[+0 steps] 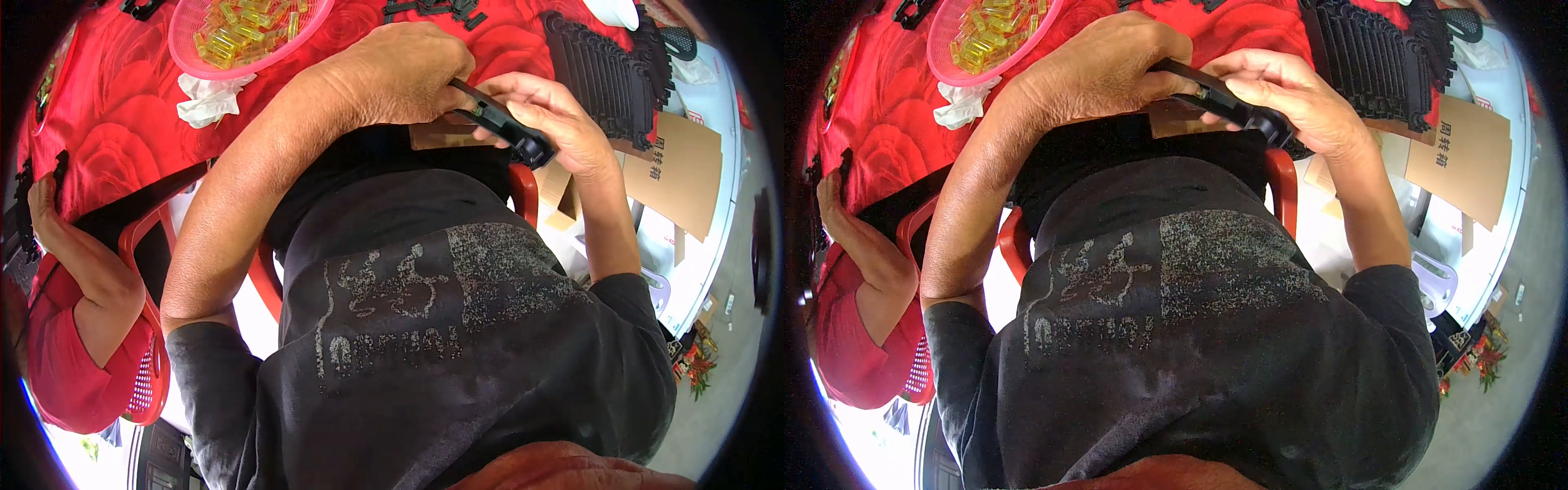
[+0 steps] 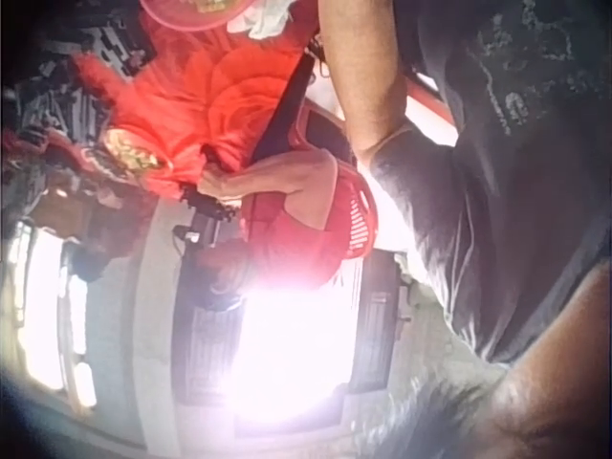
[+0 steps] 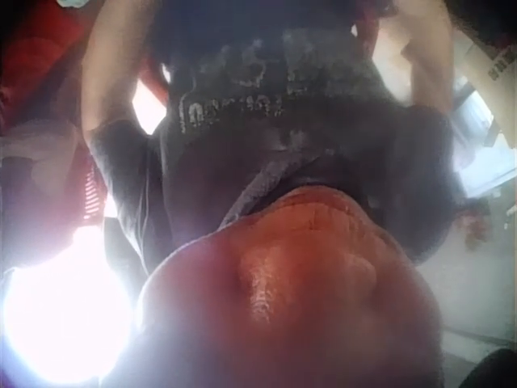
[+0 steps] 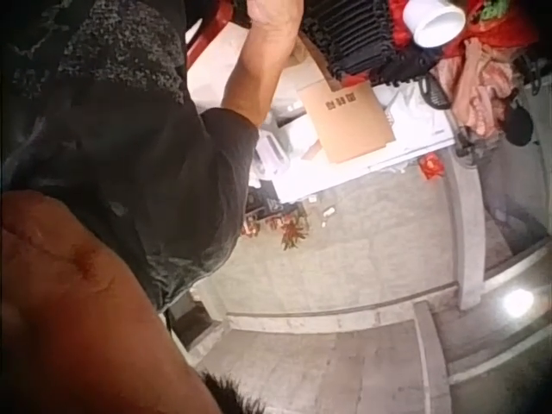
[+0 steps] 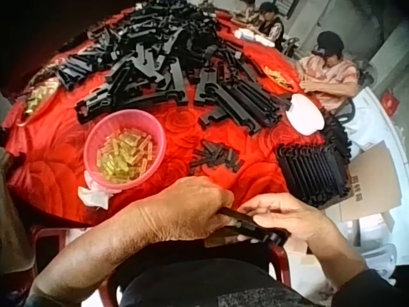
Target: The person assembles level components by inserting level vials and small plastic pieces into black plastic casings by hand.
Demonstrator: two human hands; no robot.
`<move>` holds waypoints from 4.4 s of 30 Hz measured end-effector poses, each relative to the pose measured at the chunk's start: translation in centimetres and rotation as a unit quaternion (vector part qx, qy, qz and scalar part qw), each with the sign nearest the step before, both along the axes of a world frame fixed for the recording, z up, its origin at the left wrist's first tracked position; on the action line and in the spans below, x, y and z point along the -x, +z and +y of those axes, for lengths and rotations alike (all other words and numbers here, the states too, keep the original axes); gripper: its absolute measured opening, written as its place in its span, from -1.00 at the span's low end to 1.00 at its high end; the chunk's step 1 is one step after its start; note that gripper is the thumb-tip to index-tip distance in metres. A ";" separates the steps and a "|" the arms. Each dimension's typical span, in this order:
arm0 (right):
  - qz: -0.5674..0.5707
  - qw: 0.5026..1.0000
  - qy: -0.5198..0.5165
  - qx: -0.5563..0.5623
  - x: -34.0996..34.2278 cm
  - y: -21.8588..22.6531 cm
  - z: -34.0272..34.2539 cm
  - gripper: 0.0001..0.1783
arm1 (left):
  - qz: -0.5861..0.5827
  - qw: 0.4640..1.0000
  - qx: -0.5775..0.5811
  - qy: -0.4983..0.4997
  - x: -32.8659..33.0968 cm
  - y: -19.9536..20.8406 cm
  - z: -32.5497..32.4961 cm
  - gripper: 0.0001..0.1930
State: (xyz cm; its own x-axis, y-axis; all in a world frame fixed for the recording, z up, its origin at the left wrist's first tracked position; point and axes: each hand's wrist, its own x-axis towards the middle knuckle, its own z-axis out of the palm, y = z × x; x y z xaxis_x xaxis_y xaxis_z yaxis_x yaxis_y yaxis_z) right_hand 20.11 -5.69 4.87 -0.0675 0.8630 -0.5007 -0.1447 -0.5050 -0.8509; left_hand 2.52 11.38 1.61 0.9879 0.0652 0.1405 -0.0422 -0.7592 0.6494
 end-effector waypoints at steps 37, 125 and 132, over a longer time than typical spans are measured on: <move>-0.061 0.996 0.055 -0.029 -1.5 0.2 1.1 -0.38 | 0.010 0.997 0.066 0.041 0.3 -0.8 -2.0 -0.81; -0.038 0.950 -0.253 -0.178 3.0 -1.8 0.9 -0.63 | 0.030 0.809 0.572 0.135 2.7 -2.3 -6.7 -0.60; -0.075 0.958 -0.216 -0.174 3.3 -1.2 0.8 -0.60 | 0.042 0.764 0.633 0.121 2.9 -2.1 -6.4 -0.62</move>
